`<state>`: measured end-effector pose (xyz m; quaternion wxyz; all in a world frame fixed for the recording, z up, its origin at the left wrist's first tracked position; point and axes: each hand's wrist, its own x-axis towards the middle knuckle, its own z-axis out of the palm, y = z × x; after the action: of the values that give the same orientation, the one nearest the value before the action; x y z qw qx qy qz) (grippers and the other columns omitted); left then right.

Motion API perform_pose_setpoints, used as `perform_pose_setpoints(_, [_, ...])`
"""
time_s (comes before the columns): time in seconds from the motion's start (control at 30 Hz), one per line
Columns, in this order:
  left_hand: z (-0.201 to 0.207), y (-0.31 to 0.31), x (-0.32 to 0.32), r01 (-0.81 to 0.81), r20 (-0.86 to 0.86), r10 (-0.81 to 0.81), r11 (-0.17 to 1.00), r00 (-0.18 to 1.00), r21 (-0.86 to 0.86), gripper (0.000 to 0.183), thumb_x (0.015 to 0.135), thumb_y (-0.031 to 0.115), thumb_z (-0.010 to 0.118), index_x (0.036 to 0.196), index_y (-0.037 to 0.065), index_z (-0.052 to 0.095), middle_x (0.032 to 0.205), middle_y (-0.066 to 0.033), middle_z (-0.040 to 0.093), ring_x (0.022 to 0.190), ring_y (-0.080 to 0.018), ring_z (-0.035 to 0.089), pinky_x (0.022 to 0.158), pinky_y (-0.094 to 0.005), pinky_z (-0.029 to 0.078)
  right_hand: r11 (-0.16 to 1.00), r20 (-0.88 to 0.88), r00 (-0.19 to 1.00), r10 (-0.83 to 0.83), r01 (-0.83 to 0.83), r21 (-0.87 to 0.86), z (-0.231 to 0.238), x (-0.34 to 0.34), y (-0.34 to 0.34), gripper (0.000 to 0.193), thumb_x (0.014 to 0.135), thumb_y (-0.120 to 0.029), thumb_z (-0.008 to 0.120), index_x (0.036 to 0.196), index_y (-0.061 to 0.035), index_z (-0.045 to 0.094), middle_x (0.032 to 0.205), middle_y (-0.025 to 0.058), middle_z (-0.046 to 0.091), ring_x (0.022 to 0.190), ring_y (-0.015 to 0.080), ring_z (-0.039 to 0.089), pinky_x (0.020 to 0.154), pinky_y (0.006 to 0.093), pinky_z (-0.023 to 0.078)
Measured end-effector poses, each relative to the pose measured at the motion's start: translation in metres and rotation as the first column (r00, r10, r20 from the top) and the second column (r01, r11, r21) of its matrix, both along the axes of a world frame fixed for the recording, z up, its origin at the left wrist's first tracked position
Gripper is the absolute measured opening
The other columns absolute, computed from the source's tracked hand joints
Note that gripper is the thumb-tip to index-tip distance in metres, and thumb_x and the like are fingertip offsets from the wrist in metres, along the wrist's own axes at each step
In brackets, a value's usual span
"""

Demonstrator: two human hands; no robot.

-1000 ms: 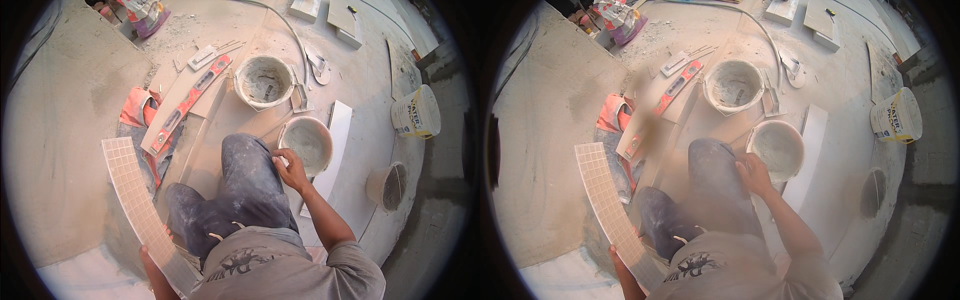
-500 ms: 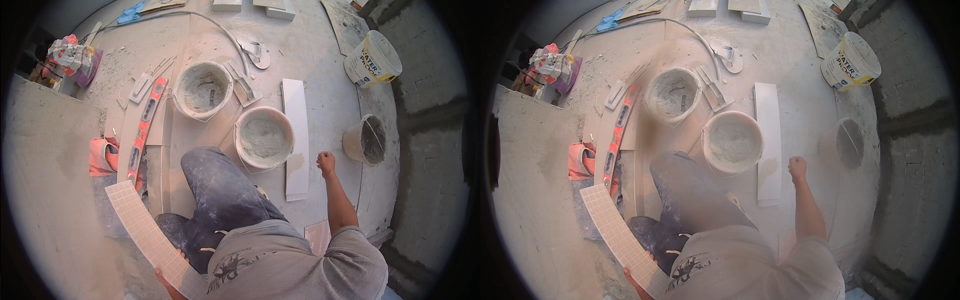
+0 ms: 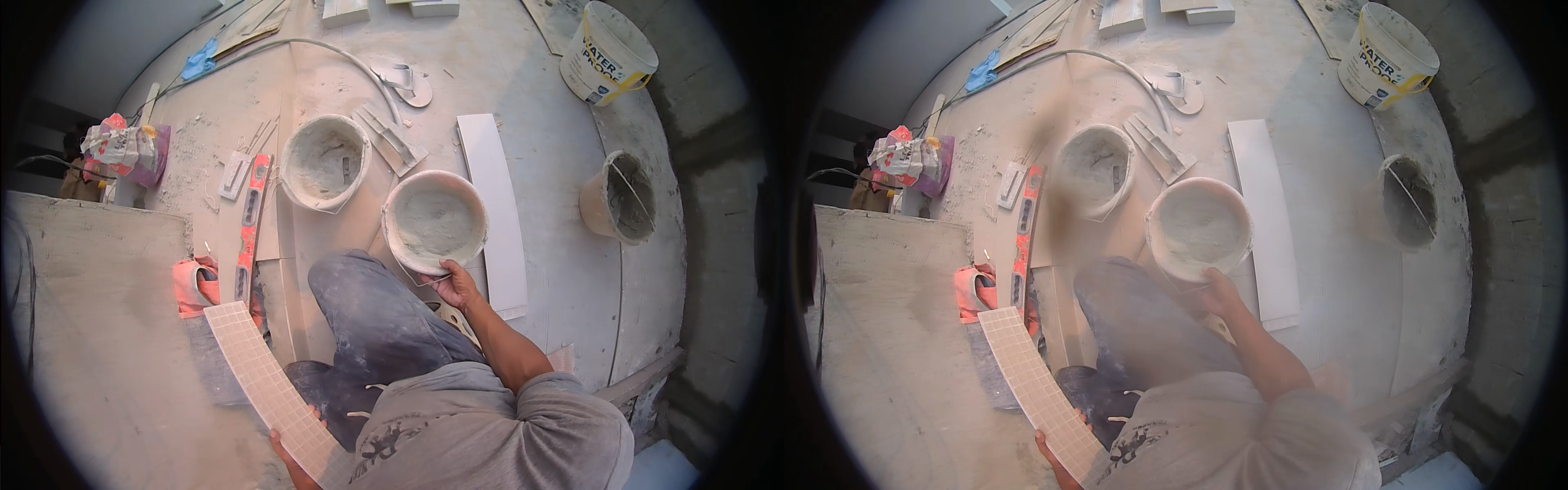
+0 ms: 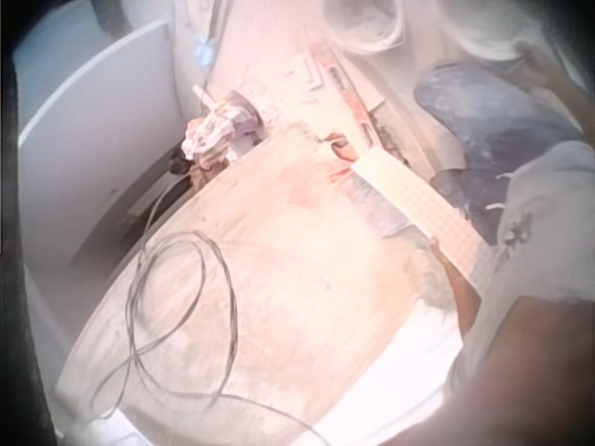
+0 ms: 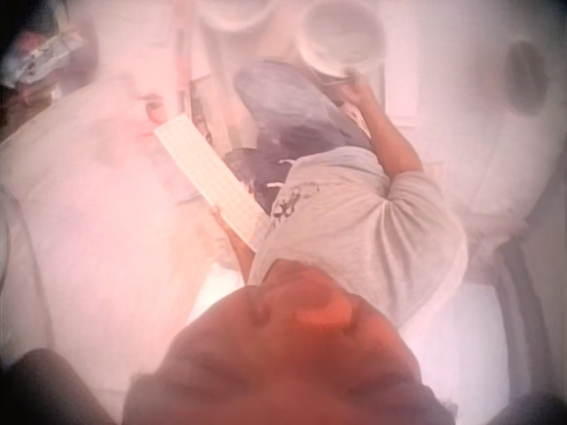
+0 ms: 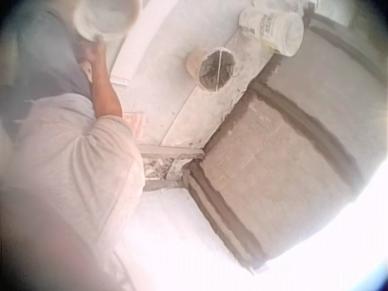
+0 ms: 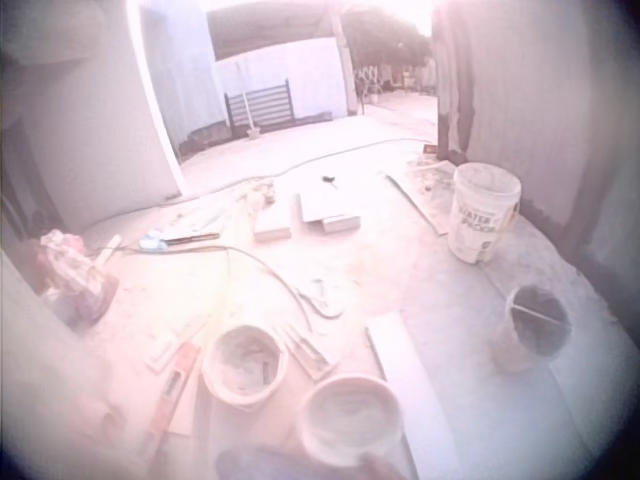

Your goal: The person mixes adhesive in a bucket using a trowel, then scoops and spreads the adhesive onto a rectangular tile. The person sits on the floor during the process and handles multiple tiles and buckets.

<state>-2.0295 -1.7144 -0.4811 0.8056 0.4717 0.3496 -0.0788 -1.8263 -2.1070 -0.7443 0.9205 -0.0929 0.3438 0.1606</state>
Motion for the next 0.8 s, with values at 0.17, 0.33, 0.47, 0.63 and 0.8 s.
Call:
perform_pose_setpoints(0.17, [-0.005, 0.000, -0.010, 0.036, 0.031, -0.036, 0.999, 0.999, -0.003, 0.100, 0.083, 0.067, 0.053, 0.150, -0.001, 0.026, 0.132, -0.0291, 0.050, 0.117, -0.0402, 0.056, 0.094, -0.0535, 0.051, 0.989, 0.055, 0.994, -0.098, 0.104, -0.106, -0.001, 0.046, 0.009, 0.053, 0.092, -0.002, 0.052, 0.138, 0.0104, 0.029, 0.139, 0.0275, 0.045, 0.121, 0.0411, 0.056, 0.100, 0.0532, 0.054])
perform_pose_setpoints(0.33, [-0.011, -0.001, -0.021, -0.073, -0.046, 0.076, 0.996, 0.996, 0.053, 0.095, 0.083, 0.070, 0.050, 0.149, 0.005, 0.027, 0.121, -0.0281, 0.051, 0.109, -0.0397, 0.057, 0.087, -0.0535, 0.054, 0.989, 0.067, 0.992, -0.110, 0.116, -0.091, -0.011, 0.151, -0.005, 0.049, 0.093, -0.002, 0.051, 0.136, 0.0109, 0.032, 0.137, 0.0290, 0.045, 0.121, 0.0420, 0.056, 0.101, 0.0541, 0.053])
perform_pose_setpoints(0.47, [-0.014, -0.002, -0.011, -0.070, -0.024, 0.071, 0.997, 0.997, 0.015, 0.096, 0.083, 0.070, 0.051, 0.149, 0.004, 0.028, 0.122, -0.0282, 0.051, 0.110, -0.0399, 0.057, 0.088, -0.0539, 0.054, 0.964, 0.195, 0.980, -0.042, 0.091, -0.248, 0.003, 0.226, -0.014, 0.077, 0.096, -0.025, 0.065, 0.149, 0.0075, 0.018, 0.148, 0.0278, 0.033, 0.130, 0.0416, 0.047, 0.103, 0.0512, 0.048])
perform_pose_setpoints(0.63, [-0.020, -0.004, 0.004, -0.036, -0.007, 0.036, 0.999, 0.999, -0.035, 0.096, 0.082, 0.069, 0.052, 0.148, 0.003, 0.029, 0.124, -0.0283, 0.051, 0.111, -0.0401, 0.057, 0.089, -0.0544, 0.053, 0.923, 0.242, 0.964, 0.114, -0.013, -0.384, 0.012, 0.211, -0.081, 0.083, 0.092, -0.032, 0.071, 0.150, 0.0040, 0.023, 0.143, 0.0289, 0.041, 0.125, 0.0425, 0.051, 0.101, 0.0516, 0.048])
perform_pose_setpoints(0.8, [-0.022, -0.002, 0.012, -0.027, -0.004, 0.027, 0.998, 1.000, -0.056, 0.097, 0.082, 0.069, 0.053, 0.148, 0.002, 0.030, 0.125, -0.0284, 0.051, 0.112, -0.0404, 0.057, 0.090, -0.0549, 0.052, 0.553, 0.007, 0.681, -0.732, 0.601, -0.576, 0.009, 0.097, -0.251, 0.070, 0.095, -0.030, 0.060, 0.147, 0.0032, 0.026, 0.147, 0.0298, 0.034, 0.133, 0.0426, 0.043, 0.108, 0.0520, 0.042])
